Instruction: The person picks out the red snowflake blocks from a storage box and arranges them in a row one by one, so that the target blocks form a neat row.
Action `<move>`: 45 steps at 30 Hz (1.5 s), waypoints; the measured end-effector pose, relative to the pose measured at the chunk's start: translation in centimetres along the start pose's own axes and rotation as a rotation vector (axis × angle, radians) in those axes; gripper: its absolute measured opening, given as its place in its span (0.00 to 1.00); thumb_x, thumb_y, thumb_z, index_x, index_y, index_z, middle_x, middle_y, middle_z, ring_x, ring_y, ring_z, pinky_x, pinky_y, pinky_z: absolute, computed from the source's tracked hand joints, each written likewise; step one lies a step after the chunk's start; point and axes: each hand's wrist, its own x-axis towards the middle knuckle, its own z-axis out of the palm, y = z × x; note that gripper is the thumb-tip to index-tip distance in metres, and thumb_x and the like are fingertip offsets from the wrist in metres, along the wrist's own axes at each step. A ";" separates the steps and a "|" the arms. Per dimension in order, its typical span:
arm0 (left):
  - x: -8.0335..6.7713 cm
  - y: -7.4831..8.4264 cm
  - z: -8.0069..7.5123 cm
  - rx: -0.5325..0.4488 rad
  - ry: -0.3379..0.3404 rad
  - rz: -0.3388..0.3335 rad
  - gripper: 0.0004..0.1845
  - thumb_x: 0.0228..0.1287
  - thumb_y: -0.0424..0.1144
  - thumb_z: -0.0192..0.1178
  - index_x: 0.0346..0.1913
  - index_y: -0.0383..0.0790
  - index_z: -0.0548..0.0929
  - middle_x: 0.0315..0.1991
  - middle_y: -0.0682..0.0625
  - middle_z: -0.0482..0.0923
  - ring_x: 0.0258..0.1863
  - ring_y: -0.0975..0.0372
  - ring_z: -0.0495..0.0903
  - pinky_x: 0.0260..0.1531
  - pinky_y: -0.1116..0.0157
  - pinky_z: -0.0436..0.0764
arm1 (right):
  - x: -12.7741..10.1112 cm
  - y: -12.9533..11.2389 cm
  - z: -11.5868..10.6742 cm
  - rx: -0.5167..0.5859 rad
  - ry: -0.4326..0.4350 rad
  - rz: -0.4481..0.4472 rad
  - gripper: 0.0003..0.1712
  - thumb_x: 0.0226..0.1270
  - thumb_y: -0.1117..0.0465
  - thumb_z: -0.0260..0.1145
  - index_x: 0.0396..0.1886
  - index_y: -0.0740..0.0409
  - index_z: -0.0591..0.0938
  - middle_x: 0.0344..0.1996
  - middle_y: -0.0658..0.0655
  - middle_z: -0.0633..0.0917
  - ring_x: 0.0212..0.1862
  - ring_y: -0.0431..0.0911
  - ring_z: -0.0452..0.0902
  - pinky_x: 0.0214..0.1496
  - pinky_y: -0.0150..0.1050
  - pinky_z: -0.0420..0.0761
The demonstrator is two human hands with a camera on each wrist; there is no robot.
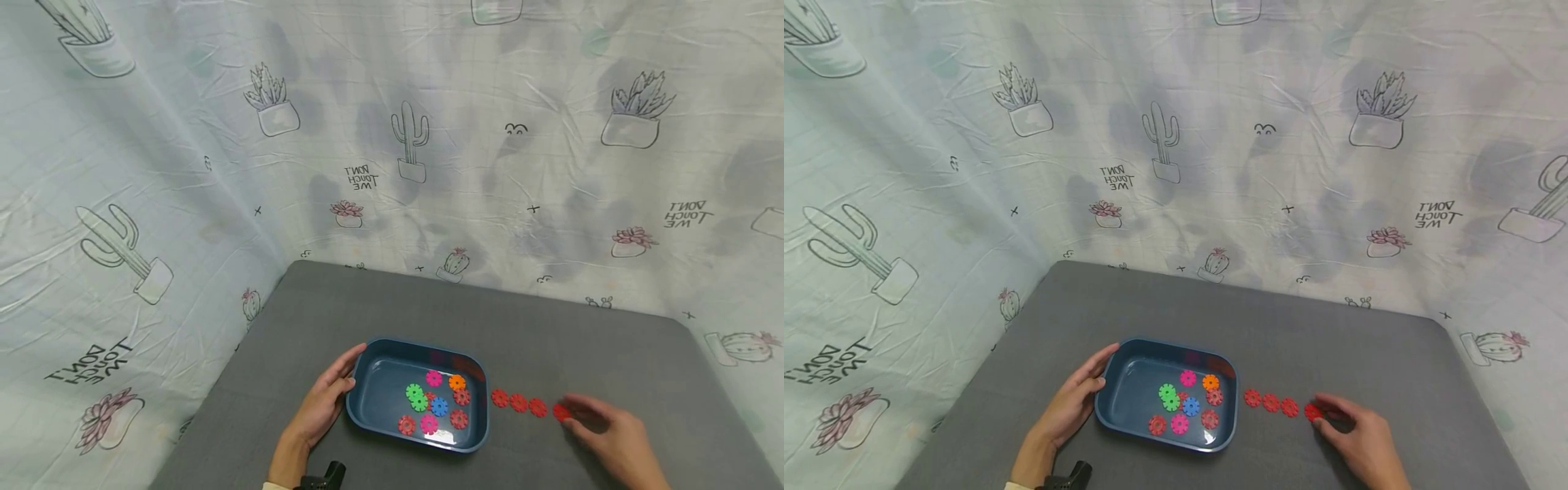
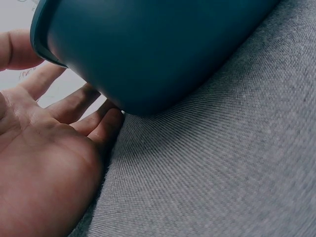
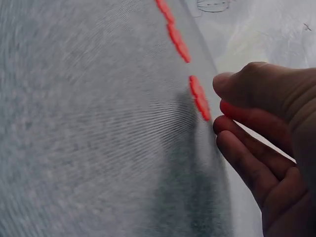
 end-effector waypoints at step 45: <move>-0.1 0.0 -0.1 0.017 -0.021 0.022 0.31 0.75 0.31 0.44 0.77 0.59 0.63 0.78 0.64 0.53 0.79 0.62 0.45 0.65 0.74 0.61 | 3.9 -16.5 2.3 0.585 -0.479 -0.192 0.23 0.57 0.48 0.76 0.54 0.37 0.85 0.51 0.45 0.87 0.52 0.47 0.85 0.55 0.40 0.82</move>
